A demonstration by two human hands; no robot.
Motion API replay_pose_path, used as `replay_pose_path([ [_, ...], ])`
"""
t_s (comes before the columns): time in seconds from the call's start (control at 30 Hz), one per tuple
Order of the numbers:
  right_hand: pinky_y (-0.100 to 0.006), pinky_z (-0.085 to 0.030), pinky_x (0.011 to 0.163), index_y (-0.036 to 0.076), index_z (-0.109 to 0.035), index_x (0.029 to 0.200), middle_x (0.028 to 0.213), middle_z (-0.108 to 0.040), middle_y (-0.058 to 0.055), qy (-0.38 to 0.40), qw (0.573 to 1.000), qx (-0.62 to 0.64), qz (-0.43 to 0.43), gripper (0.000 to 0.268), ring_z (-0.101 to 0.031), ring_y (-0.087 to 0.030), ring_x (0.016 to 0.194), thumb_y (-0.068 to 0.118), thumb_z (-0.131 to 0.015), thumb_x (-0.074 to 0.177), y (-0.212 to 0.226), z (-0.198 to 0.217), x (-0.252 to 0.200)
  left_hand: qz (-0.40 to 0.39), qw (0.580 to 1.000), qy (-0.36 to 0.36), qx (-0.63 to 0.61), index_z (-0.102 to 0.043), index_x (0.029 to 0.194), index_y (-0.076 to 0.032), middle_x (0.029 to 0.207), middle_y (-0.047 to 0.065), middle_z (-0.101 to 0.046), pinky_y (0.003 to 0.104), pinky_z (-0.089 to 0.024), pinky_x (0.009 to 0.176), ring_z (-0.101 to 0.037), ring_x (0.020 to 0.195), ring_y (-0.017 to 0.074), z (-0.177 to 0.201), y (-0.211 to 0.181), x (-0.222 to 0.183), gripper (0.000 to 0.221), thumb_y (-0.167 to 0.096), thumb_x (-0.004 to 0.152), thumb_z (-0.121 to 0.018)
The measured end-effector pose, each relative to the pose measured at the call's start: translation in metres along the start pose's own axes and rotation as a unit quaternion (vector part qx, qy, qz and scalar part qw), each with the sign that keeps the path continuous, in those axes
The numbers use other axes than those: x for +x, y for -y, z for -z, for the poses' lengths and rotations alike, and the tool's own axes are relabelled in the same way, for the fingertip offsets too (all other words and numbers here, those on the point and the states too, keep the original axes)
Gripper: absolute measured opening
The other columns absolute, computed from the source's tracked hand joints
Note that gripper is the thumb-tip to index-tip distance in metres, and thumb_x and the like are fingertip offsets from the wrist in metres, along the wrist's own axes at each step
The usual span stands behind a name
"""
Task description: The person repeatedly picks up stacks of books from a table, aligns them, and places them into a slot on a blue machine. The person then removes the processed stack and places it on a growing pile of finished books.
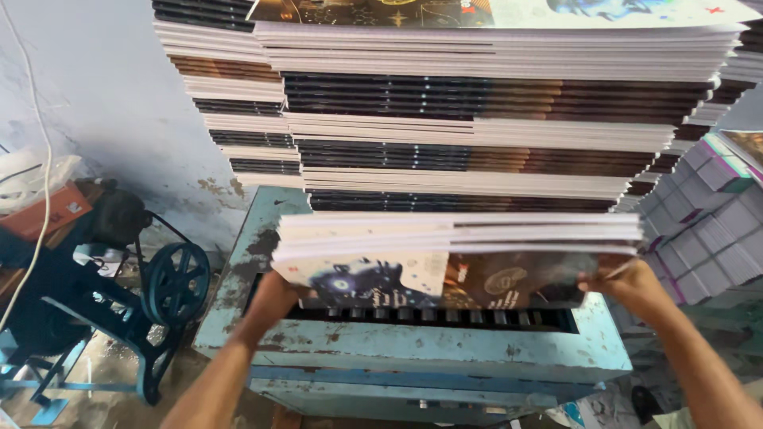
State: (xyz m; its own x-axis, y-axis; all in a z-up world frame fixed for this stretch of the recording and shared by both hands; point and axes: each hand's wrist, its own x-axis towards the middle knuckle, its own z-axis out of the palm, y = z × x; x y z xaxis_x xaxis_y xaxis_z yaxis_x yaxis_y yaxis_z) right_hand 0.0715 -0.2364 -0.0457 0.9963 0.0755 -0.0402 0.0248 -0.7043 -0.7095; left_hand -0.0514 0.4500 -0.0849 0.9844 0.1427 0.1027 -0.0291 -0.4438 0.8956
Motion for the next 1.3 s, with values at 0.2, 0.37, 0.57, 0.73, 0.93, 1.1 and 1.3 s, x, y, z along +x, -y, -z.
replay_pose_path([
  [0.2, -0.04, -0.058, 0.091, 0.001, -0.084, 0.101, 0.101, -0.085, -0.014, 0.005, 0.998, -0.011, -0.064, 0.027, -0.078, -0.023, 0.095, 0.004, -0.086, 0.075, -0.037, 0.039, -0.002, 0.002, 0.978, 0.065, 0.2, -0.076, 0.112, -0.015, 0.109, 0.006, -0.079, 0.042, -0.053, 0.097, -0.073, 0.105, 0.0255, -0.056, 0.02, 0.004, 0.05, -0.026, 0.066, -0.092],
  [0.37, -0.04, -0.059, 0.088, -0.003, -0.082, 0.1, 0.097, -0.085, -0.016, -0.023, 0.999, 0.037, -0.029, 0.027, -0.078, -0.025, 0.092, 0.001, -0.085, 0.073, -0.061, 0.073, -0.013, 0.017, 0.949, 0.097, 0.3, -0.071, 0.121, -0.022, 0.122, 0.004, -0.07, 0.051, -0.036, 0.109, -0.054, 0.126, 0.0304, -0.097, 0.007, 0.023, 0.068, -0.037, 0.059, -0.093],
  [0.57, -0.041, -0.057, 0.085, -0.004, -0.079, 0.095, 0.091, -0.083, -0.017, -0.048, 0.997, 0.056, -0.032, 0.021, -0.076, -0.027, 0.09, 0.0, -0.084, 0.075, -0.09, 0.098, -0.017, -0.042, 0.924, 0.121, 0.359, -0.065, 0.129, -0.02, 0.132, 0.009, -0.062, 0.051, -0.041, 0.103, -0.049, 0.129, 0.0352, -0.134, 0.007, 0.04, 0.079, -0.047, 0.06, -0.093],
  [0.73, -0.04, -0.059, 0.084, -0.004, -0.08, 0.098, 0.091, -0.084, -0.016, -0.02, 0.999, 0.024, -0.026, 0.025, -0.078, -0.025, 0.087, 0.001, -0.084, 0.074, -0.1, 0.1, -0.014, 0.048, 0.782, 0.289, 0.549, -0.065, 0.136, -0.023, 0.139, 0.008, -0.061, 0.05, -0.048, 0.106, -0.053, 0.136, 0.0288, -0.106, -0.044, 0.043, 0.079, -0.046, 0.065, -0.088],
  [0.93, -0.041, -0.06, 0.08, -0.003, -0.075, 0.107, 0.095, -0.081, -0.015, -0.025, 0.996, 0.08, -0.032, 0.031, -0.076, -0.025, 0.087, -0.003, -0.08, 0.076, -0.101, 0.079, -0.001, -0.155, 0.883, 0.179, 0.405, -0.022, 0.158, -0.007, 0.158, 0.027, -0.025, 0.062, -0.024, 0.113, -0.022, 0.153, 0.043, -0.131, -0.144, 0.007, 0.134, -0.064, 0.058, -0.09],
  [1.1, -0.039, -0.06, 0.079, -0.003, -0.072, 0.107, 0.095, -0.08, -0.012, -0.031, 0.999, 0.034, -0.021, 0.03, -0.075, -0.023, 0.091, -0.007, -0.08, 0.078, -0.103, 0.072, 0.0, -0.289, 0.873, 0.062, 0.388, -0.034, 0.155, 0.006, 0.148, 0.022, -0.045, 0.05, -0.031, 0.124, -0.037, 0.144, 0.0376, -0.186, -0.166, 0.011, 0.117, -0.046, 0.065, -0.088],
  [1.3, -0.037, -0.057, 0.077, 0.0, -0.072, 0.105, 0.094, -0.078, -0.009, -0.044, 0.998, 0.036, -0.005, 0.028, -0.072, -0.019, 0.09, -0.007, -0.076, 0.078, -0.1, 0.065, -0.011, -0.2, 0.921, 0.163, 0.292, -0.06, 0.116, -0.003, 0.118, 0.019, -0.065, 0.048, -0.049, 0.098, -0.063, 0.113, 0.0375, -0.188, -0.138, 0.03, 0.06, -0.035, 0.073, -0.087],
])
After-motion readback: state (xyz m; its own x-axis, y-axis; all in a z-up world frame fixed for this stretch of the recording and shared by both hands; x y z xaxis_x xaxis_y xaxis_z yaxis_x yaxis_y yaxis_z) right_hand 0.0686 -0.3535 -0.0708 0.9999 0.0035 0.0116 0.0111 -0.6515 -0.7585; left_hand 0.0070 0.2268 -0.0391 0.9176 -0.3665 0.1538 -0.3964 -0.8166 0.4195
